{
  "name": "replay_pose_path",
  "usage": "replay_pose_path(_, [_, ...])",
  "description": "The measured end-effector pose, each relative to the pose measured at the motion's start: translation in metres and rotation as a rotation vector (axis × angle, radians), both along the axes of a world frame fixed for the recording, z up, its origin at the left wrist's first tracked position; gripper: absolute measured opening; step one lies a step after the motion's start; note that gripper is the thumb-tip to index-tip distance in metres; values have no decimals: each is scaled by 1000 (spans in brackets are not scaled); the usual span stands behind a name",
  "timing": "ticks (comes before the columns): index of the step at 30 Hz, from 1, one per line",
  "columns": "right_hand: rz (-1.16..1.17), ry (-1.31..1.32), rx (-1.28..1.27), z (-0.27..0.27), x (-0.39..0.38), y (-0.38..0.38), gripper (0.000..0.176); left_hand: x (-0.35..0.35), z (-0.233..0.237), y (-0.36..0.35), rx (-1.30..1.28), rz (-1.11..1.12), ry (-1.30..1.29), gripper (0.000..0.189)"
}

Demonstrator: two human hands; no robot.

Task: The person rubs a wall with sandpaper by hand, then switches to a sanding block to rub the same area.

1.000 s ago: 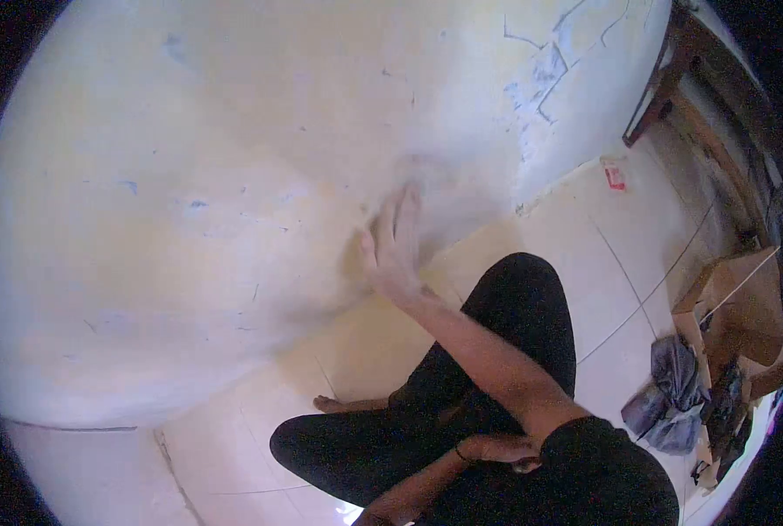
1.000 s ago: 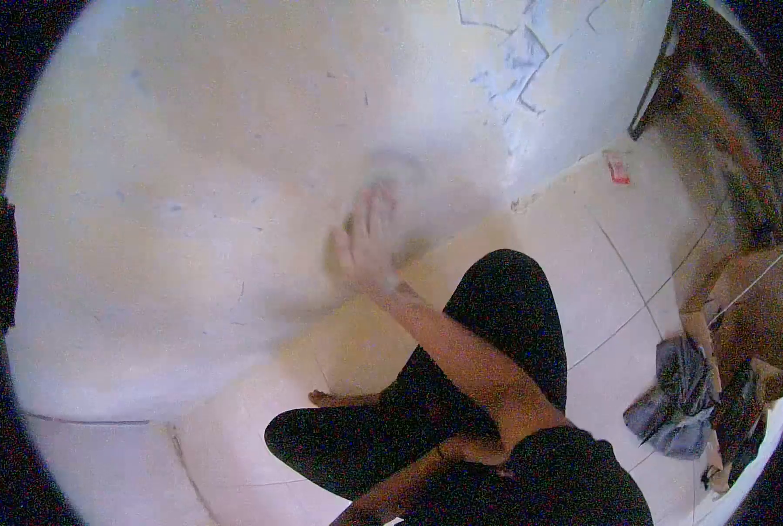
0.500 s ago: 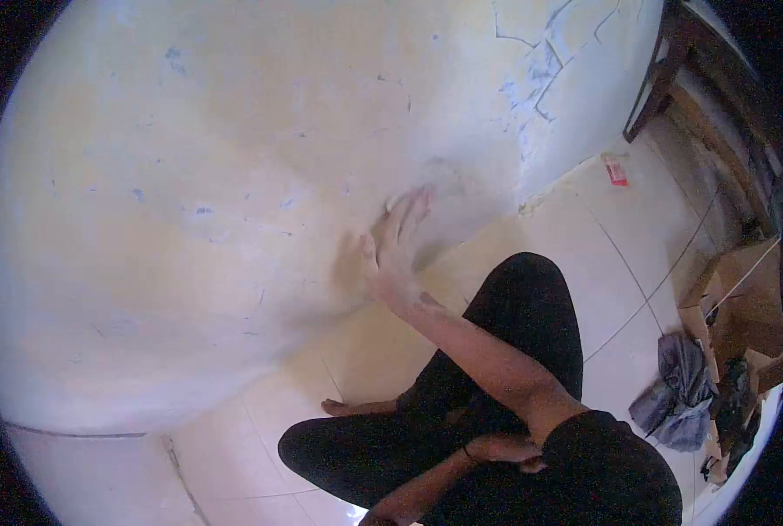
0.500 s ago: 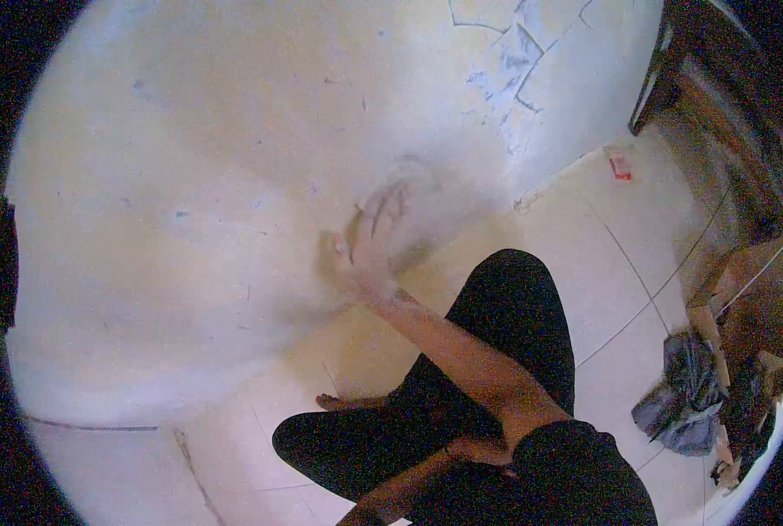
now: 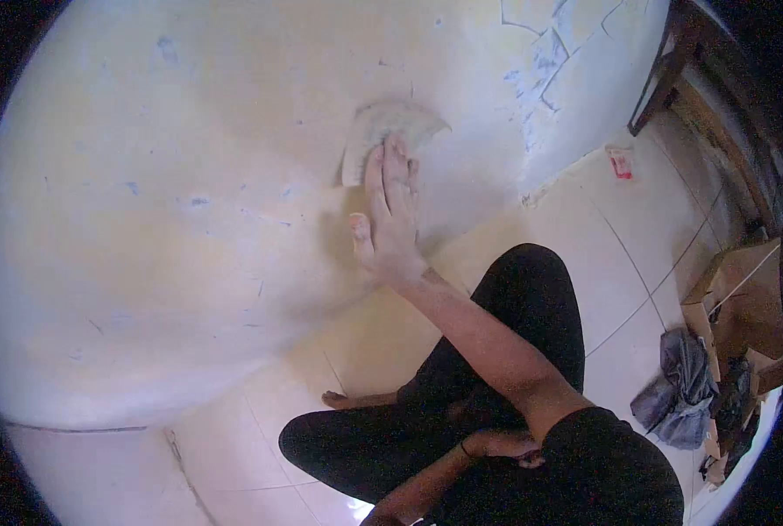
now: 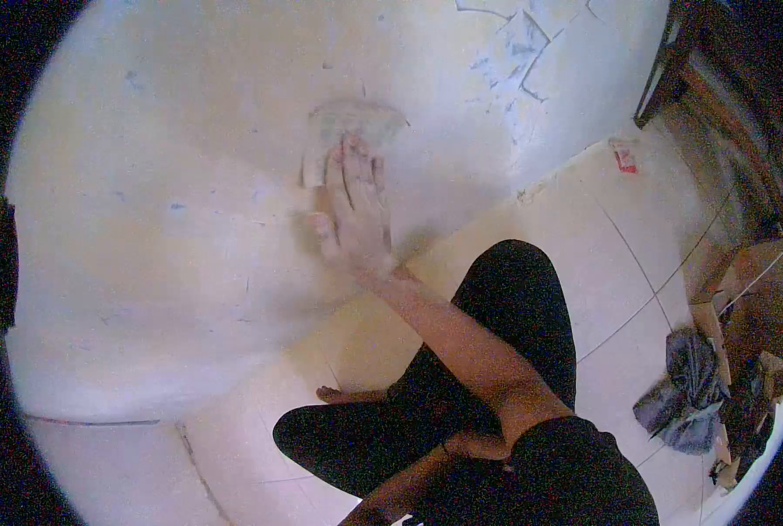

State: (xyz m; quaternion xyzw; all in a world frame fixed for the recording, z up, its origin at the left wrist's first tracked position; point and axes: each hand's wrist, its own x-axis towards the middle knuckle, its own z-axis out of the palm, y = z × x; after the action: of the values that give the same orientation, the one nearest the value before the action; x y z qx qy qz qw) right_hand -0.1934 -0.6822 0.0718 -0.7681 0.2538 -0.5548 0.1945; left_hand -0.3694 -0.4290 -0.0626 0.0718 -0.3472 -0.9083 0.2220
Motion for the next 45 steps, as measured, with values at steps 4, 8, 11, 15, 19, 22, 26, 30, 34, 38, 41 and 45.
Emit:
replay_pose_path(4, [-214, -73, 144, -82, 18, 5, 75, -1, 18, -18, -37, -99, -80, 45])
replay_pose_path(8, [-107, 74, 95, -3, -4, 13, 71, -2, 16, -10, -68, -8, -82, 47])
replay_pose_path(11, [-85, 121, 96, -29, 2, 8, 71, 3, 21, -11, -78, 42, -4, 47])
replay_pose_path(15, [-364, -46, 335, -91, 25, 6, 68, 1, 31, -20, -50, -14, -125, 47])
replay_pose_path(19, [-225, -12, 142, -13, 5, 6, 66, 2, 30, -12, -184, 58, -275, 46])
replay_pose_path(22, [-199, 142, 151, -15, -8, -2, 65, 1, 10, -7, -152, -55, -167, 47])
replay_pose_path(26, [-377, -295, 448, -71, 25, -1, 63, -6, 9, -12, -69, -10, 29, 51])
replay_pose_path(30, [-141, -105, 136, -9, -4, -4, 65, 5, 28, -8, -263, 108, -233, 53])
replay_pose_path(34, [-171, -25, 234, -56, 3, -3, 65, 1, 10, -10, -133, -41, -136, 55])
replay_pose_path(38, [-365, -233, 392, -62, 28, 2, 64, 1, 17, -10, -297, 104, -133, 58])
replay_pose_path(41, [-199, -9, 211, -11, -1, 7, 64, 1, 9, -6, -42, -17, -41, 58])
replay_pose_path(45, [-293, 22, 327, -89, 23, 1, 63, 0, 12, -11, -97, -62, -73, 55])
